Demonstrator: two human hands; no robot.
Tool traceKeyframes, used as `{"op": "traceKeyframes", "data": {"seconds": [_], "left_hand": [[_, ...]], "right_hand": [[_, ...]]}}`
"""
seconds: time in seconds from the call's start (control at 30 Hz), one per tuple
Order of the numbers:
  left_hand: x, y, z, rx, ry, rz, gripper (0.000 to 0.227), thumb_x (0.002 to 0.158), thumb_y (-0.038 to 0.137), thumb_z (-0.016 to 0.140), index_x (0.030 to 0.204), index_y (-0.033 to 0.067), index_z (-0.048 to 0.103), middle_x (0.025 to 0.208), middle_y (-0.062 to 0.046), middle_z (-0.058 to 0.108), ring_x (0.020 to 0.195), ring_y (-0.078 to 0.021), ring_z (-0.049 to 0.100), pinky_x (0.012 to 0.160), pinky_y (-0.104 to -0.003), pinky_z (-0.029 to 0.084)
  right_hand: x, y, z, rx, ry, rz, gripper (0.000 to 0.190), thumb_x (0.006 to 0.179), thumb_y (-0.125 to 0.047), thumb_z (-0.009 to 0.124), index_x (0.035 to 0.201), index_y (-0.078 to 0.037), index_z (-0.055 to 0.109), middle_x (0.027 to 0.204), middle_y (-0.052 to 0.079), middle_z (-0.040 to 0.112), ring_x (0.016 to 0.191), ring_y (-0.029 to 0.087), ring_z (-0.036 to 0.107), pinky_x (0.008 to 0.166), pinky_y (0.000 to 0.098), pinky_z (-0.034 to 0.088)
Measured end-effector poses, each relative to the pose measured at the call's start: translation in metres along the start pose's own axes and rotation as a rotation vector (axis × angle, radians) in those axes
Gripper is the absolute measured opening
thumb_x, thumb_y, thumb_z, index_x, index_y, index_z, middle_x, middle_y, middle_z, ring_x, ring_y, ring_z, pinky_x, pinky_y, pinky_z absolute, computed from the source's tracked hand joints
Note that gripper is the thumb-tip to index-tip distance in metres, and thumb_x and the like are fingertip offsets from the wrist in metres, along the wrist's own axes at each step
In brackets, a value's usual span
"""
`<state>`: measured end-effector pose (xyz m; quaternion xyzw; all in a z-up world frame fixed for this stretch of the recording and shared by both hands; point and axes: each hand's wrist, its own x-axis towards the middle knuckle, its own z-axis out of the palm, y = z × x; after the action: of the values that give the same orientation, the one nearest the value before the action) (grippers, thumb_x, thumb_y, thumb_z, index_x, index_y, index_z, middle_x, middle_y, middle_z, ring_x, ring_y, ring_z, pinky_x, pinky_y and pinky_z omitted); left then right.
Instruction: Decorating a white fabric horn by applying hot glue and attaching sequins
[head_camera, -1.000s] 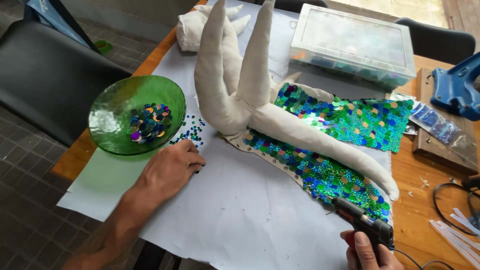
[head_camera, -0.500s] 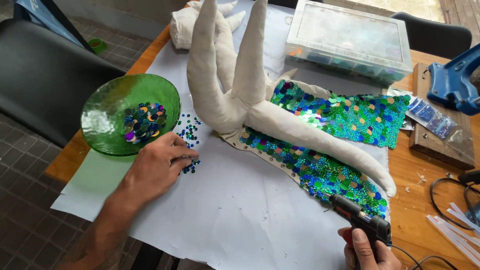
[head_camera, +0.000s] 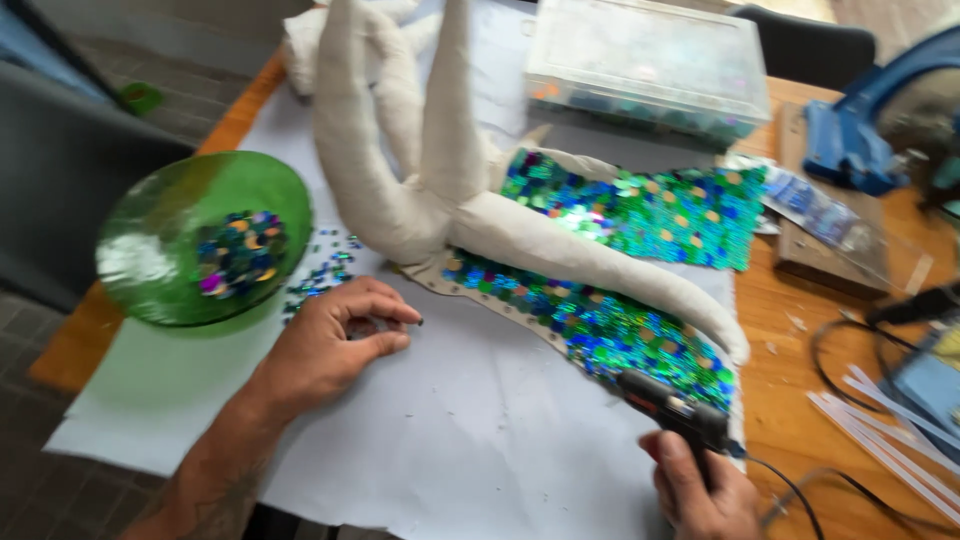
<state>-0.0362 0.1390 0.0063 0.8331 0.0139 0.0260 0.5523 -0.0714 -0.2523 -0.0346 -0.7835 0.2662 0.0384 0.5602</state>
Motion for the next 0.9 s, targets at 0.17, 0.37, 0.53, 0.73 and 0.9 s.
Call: {"op": "traceKeyframes", "data": {"seconds": [0.17,0.37,0.53,0.73,0.9], "left_hand": [[0.016,0.034,0.058,0.025,-0.141,0.182,0.024,0.078,0.003,0.082,0.101,0.0119,0.084,0.105,-0.001,0.073,0.093,-0.0132,0.070,0.088,-0.024,0.053],[0.035,0.049,0.108,0.160,-0.265,0.378,0.018,0.085,0.008,0.077,0.101,0.0133,0.082,0.107,-0.003,0.071,0.101,-0.0190,0.069,0.093,-0.032,0.056],[0.038,0.033,0.128,0.167,-0.265,0.460,0.017,0.086,0.006,0.074,0.101,0.0120,0.080,0.107,-0.003,0.070,0.103,-0.0224,0.067,0.090,-0.037,0.056],[0.040,0.025,0.135,0.208,-0.244,0.581,0.019,0.087,0.002,0.071,0.103,0.0090,0.079,0.102,-0.006,0.069,0.097,-0.0254,0.064,0.083,-0.039,0.054],[0.041,0.024,0.139,0.216,-0.217,0.652,0.015,0.088,0.001,0.073,0.101,0.0071,0.079,0.096,-0.005,0.068,0.090,-0.0234,0.062,0.080,-0.037,0.050]], "right_hand": [[-0.011,-0.035,-0.003,-0.205,-0.091,-0.026,0.042,0.090,-0.041,0.065,0.095,-0.006,0.089,0.064,0.008,0.061,0.059,0.020,0.054,0.060,0.0330,0.043],[-0.020,-0.065,0.005,-0.342,-0.189,-0.056,0.047,0.090,-0.048,0.059,0.094,-0.011,0.087,0.069,0.004,0.063,0.068,0.018,0.060,0.067,0.0309,0.045],[-0.019,-0.072,0.010,-0.354,-0.190,-0.001,0.051,0.089,-0.051,0.058,0.096,-0.010,0.087,0.069,0.004,0.065,0.068,0.017,0.061,0.068,0.0299,0.045],[-0.025,-0.084,0.013,-0.399,-0.193,0.014,0.049,0.091,-0.052,0.056,0.090,-0.011,0.084,0.069,0.004,0.066,0.067,0.017,0.060,0.068,0.0298,0.044],[-0.022,-0.080,0.015,-0.450,-0.177,-0.009,0.048,0.092,-0.053,0.056,0.083,-0.013,0.081,0.066,0.002,0.067,0.066,0.016,0.061,0.068,0.0298,0.046]]}}
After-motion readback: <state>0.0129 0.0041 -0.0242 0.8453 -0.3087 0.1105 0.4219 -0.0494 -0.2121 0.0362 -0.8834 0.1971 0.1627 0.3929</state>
